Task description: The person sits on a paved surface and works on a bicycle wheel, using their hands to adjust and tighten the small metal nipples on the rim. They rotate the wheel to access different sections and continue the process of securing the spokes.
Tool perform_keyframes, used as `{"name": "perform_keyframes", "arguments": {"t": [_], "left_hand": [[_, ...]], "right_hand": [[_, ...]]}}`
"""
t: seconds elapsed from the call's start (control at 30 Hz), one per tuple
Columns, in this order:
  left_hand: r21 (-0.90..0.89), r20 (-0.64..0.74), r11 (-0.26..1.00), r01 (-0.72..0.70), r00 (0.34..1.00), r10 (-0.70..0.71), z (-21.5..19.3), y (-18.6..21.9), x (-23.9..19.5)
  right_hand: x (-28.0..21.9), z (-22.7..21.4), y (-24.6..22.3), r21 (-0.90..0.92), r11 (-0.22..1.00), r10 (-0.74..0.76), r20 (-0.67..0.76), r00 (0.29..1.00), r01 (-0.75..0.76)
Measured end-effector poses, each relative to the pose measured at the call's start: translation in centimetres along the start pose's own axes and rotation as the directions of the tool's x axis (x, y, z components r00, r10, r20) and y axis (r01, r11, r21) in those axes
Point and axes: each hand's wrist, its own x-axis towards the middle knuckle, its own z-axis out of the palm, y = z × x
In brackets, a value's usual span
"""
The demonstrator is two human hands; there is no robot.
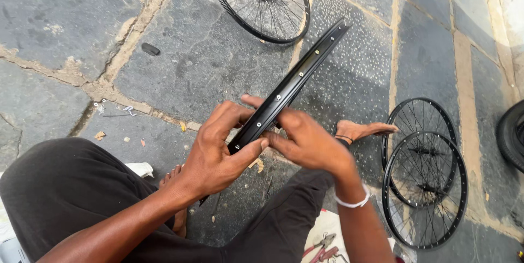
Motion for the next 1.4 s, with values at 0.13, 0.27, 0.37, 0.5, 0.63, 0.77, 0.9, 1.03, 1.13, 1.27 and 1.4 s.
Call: {"name": "perform_keyframes", "arguments": {"t": [0.13, 0.27, 0.37, 0.5, 0.63, 0.77, 0.9, 1.03, 1.13, 1.27, 1.4], "left_hand": [[-0.121, -0.083, 0.992, -0.03, 0.996, 0.02, 0.3, 0.5, -0.2], [-0.119, -0.112, 0.989, -0.092, 0.991, 0.079, 0.1, 0.0, 0.6], [-0.136, -0.117, 0.983, -0.126, 0.987, 0.111, 0.4, -0.3, 0.2], [-0.109, -0.117, 0.988, -0.109, 0.988, 0.096, 0.0, -0.3, 0.2], [-0.127, -0.096, 0.988, -0.084, 0.993, 0.072, 0.0, -0.6, -0.1], [-0.119, -0.112, 0.989, -0.083, 0.991, 0.07, 0.1, -0.7, -0.5], [-0.098, -0.133, 0.987, -0.124, 0.985, 0.11, 0.2, -0.6, -0.3], [-0.066, -0.107, 0.993, -0.096, 0.99, 0.089, 0.3, -0.4, -0.3], [-0.087, -0.077, 0.989, -0.122, 0.99, 0.116, 0.0, -0.3, -0.2], [-0.094, -0.021, 0.981, -0.173, 0.985, 0.171, -0.5, 0.1, -0.7], [-0.123, 0.0, 0.992, -0.041, 0.999, 0.041, -0.4, 0.5, 0.0]], "right_hand": [[0.2, 0.8, 0.3, -0.133, 0.991, -0.023, -0.184, 0.983, -0.002], [2.1, 9.4, 0.5, -0.096, 0.988, -0.004, -0.805, 0.593, -0.123], [4.4, 13.9, 0.2, -0.12, 0.966, -0.065, -0.971, 0.23, -0.231], [4.6, 15.6, -0.3, 0.082, 0.992, 0.093, -0.988, 0.124, -0.095], [1.8, 14.4, 0.9, 0.301, 0.947, 0.255, -0.916, 0.311, 0.112], [-0.2, 12.3, 1.8, 0.352, 0.929, 0.247, -0.819, 0.517, 0.113], [-1.1, 9.8, 2.0, 0.541, 0.782, 0.145, -0.64, 0.754, 0.309], [-0.8, 8.2, 1.3, 0.475, 0.841, 0.052, -0.548, 0.835, 0.26], [-0.7, 5.9, 0.2, 0.344, 0.936, 0.066, -0.391, 0.918, 0.079], [-0.9, 2.4, -0.4, 0.041, 0.991, 0.135, -0.161, 0.978, -0.13], [-1.1, 4.4, 0.2, -0.366, 0.915, -0.008, -0.437, 0.9, -0.169]]}}
